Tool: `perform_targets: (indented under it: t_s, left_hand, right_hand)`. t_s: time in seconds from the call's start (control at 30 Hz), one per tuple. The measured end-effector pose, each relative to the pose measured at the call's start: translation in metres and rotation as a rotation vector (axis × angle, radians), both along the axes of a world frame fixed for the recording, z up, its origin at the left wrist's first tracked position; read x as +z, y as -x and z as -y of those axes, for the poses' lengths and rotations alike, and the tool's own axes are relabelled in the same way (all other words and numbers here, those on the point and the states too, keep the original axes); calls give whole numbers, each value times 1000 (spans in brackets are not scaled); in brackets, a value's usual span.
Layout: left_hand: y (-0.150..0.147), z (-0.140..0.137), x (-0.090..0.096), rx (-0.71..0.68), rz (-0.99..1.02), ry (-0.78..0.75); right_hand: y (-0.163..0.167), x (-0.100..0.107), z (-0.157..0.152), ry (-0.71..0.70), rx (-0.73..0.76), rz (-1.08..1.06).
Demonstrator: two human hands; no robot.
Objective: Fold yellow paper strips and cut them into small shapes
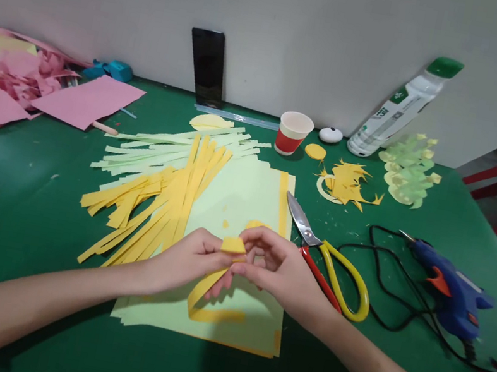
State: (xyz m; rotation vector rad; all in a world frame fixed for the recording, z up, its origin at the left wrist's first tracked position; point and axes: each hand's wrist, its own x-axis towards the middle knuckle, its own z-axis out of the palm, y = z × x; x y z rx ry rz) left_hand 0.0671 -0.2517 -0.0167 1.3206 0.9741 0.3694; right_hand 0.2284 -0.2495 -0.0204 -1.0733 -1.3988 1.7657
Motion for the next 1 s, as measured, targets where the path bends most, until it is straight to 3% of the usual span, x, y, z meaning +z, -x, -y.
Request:
perform_targets:
  t_s: [0.27,0.53,0.77,0.93,1.0]
  left_hand:
    - [-2,2,-1,44,-23,-83]
    - [5,5,-3,34,-222,-431]
    - [8,7,-2,-14,-136,-486]
    - [6,9,2,99,-77,-475]
    - [5,10,5,162,-21,-405]
  right_hand:
    - [1,-3,4,195,21,-87]
    - [3,-3,9,264,10,-216]
    - [6,-1,15,363,30,-287]
    - [3,2,14,321,12,-302]
    - [0,4,12,272,5,-303]
